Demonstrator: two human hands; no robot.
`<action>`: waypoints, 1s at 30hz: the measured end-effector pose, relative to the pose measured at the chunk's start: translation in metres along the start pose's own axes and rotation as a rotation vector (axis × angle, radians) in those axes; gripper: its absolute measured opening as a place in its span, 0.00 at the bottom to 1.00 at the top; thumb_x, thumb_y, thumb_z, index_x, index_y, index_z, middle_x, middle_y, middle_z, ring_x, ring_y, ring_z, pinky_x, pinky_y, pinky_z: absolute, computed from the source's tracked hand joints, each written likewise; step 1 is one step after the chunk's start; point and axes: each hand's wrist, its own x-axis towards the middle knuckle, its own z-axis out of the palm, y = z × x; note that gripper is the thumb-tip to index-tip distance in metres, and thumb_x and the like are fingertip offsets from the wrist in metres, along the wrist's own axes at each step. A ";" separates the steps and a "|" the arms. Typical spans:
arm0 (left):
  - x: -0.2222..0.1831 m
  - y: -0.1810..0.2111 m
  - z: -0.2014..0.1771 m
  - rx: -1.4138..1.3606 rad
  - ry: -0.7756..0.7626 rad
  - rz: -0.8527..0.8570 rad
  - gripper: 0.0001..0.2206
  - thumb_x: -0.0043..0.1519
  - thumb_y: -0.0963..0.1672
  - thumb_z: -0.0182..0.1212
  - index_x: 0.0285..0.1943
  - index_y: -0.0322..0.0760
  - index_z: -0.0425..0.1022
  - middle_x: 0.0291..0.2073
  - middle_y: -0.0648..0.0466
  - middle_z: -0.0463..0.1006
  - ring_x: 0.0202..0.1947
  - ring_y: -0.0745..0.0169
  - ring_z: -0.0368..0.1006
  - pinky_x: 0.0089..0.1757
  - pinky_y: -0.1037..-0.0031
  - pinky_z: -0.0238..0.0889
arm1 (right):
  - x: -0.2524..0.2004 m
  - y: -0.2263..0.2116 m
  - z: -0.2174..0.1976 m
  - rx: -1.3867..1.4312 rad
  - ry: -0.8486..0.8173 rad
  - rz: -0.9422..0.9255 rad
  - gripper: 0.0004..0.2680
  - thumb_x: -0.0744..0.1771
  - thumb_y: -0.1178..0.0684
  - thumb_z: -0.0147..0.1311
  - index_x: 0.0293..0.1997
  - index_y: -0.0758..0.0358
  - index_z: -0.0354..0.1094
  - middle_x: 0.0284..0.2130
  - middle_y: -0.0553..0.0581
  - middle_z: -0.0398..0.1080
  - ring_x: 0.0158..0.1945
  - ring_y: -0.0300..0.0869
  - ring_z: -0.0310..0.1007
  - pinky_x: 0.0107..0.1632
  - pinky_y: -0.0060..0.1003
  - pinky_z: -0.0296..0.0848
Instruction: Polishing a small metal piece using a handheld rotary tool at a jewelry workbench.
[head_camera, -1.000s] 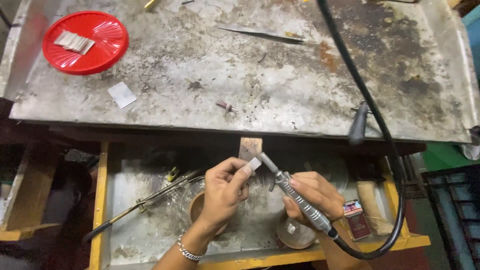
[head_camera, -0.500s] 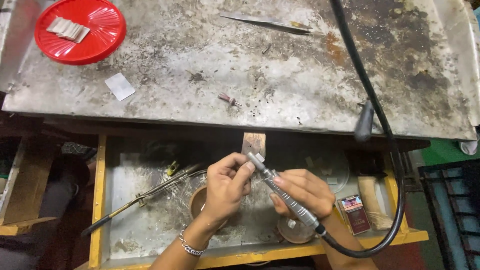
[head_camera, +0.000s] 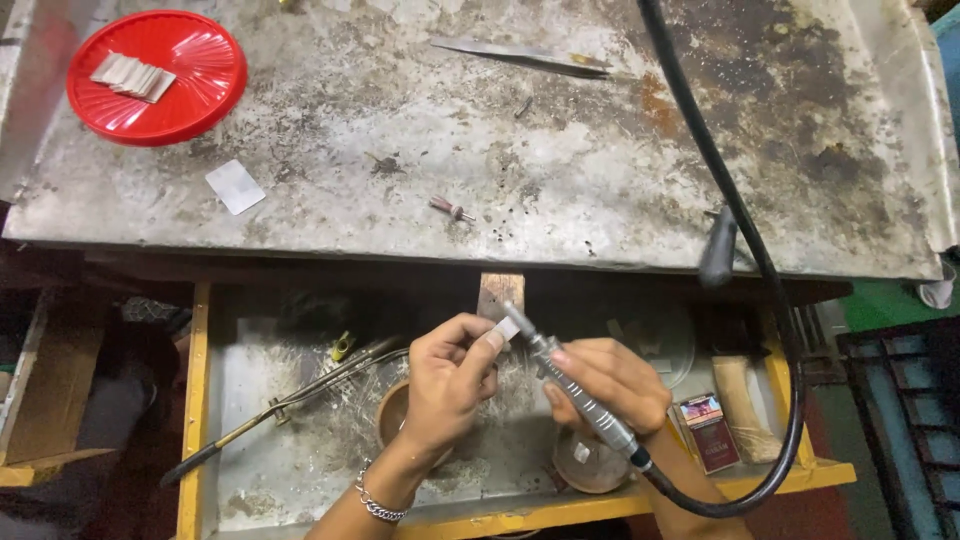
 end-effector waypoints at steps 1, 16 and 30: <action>0.000 -0.003 -0.001 0.000 0.001 -0.004 0.07 0.66 0.40 0.59 0.35 0.28 0.77 0.12 0.58 0.63 0.10 0.74 0.54 0.15 0.79 0.47 | 0.006 -0.003 -0.002 -0.004 0.008 0.052 0.11 0.65 0.59 0.64 0.50 0.69 0.71 0.37 0.62 0.78 0.34 0.45 0.82 0.38 0.31 0.84; -0.016 0.016 0.016 -0.100 -0.180 -0.278 0.14 0.64 0.43 0.63 0.49 0.24 0.85 0.18 0.48 0.70 0.14 0.69 0.55 0.16 0.81 0.46 | 0.032 -0.027 -0.011 0.132 0.117 0.262 0.09 0.65 0.62 0.61 0.45 0.53 0.66 0.34 0.60 0.79 0.39 0.49 0.84 0.44 0.39 0.83; -0.014 0.039 0.021 0.738 -0.023 0.694 0.11 0.59 0.43 0.68 0.46 0.30 0.79 0.32 0.49 0.79 0.21 0.67 0.67 0.25 0.79 0.63 | 0.049 -0.026 -0.015 0.255 0.026 0.237 0.08 0.64 0.66 0.60 0.43 0.60 0.68 0.32 0.64 0.79 0.33 0.48 0.83 0.40 0.37 0.82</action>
